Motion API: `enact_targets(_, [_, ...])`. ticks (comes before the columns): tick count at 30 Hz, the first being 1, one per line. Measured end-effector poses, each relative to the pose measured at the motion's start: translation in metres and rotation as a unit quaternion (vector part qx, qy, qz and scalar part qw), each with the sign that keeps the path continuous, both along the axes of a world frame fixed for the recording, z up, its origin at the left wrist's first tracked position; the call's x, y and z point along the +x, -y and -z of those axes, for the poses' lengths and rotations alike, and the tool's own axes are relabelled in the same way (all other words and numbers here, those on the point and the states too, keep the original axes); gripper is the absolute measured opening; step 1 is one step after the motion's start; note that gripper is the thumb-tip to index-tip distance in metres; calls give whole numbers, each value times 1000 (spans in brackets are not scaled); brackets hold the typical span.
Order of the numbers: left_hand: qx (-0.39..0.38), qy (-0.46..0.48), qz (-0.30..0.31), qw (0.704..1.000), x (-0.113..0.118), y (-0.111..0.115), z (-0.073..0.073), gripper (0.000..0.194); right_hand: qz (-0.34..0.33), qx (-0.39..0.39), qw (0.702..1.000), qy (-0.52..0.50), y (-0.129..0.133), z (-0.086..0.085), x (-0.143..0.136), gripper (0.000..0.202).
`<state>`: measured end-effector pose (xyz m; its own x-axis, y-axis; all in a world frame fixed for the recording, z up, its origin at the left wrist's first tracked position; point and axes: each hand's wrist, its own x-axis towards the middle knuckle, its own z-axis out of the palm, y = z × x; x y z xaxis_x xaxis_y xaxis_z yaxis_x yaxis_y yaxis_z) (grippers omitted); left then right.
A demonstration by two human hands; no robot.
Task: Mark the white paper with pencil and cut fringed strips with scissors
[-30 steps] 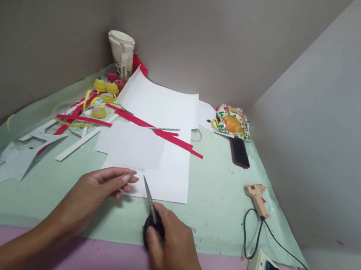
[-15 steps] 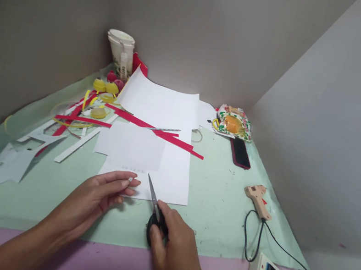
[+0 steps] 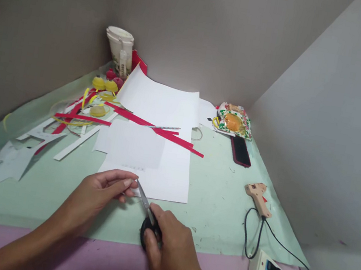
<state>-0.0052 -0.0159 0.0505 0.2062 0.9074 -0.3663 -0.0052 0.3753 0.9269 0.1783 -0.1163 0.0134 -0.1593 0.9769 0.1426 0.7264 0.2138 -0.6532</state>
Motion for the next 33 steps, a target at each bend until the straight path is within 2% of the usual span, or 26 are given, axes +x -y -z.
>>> enact_targets(11, [-3,10,-3,1000,0,1,0,29,22,-1,1000,-2,-1,-1,0,47])
enact_targets(14, [-10,28,14,999,-1,2,0,31,5,-6,1000,-4,-1,-1,0,46])
enact_targets(19, [-28,46,33,998,-3,2,5,31,37,-11,999,-11,-1,-1,0,47])
enact_targets(24, [-41,75,34,996,-3,3,4,31,14,-20,1000,-10,-1,-1,0,47])
enact_targets(29, [-44,83,25,995,-3,3,2,35,55,2,998,-14,-2,1,2,45])
enact_targets(33, [-50,89,30,994,-3,2,3,37,49,7,999,-10,-1,1,1,44])
